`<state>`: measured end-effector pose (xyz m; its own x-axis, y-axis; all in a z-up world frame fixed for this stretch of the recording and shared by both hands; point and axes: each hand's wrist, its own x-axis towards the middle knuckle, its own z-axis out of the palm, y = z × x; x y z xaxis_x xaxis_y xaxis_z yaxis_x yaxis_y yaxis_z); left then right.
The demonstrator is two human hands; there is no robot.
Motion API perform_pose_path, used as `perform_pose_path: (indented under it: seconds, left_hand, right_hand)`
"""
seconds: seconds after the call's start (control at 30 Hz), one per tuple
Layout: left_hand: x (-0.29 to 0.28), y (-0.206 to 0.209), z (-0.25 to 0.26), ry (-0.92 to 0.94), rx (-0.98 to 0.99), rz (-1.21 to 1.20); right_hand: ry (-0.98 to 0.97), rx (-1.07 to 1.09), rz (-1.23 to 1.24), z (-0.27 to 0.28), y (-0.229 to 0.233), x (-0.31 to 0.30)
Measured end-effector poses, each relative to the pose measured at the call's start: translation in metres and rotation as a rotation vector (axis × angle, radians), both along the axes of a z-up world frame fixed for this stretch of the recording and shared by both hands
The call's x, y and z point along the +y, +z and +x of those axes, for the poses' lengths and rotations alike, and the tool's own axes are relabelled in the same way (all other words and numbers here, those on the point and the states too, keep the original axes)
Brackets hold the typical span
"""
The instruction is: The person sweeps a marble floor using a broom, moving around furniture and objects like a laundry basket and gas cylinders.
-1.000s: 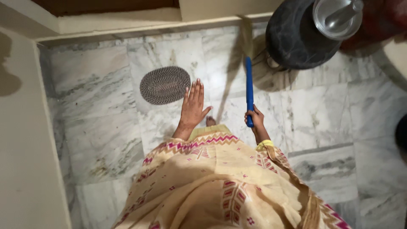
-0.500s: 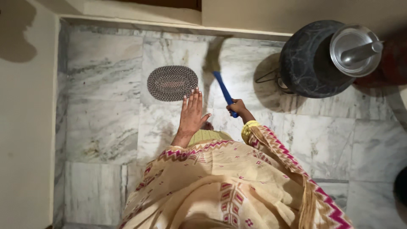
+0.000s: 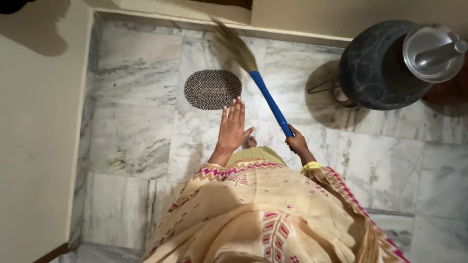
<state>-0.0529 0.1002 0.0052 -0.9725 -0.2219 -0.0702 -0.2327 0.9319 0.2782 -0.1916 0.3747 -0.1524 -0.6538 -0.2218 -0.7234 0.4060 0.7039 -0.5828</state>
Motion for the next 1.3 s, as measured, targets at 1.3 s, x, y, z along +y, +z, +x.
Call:
perform_pose_path:
  seconds: [1.3]
  left_hand:
    - [0.02,0.0,0.225,0.003,0.085,-0.039]
  right_hand:
    - [0.078,-0.573,-0.307,0.246,-0.014,0.015]
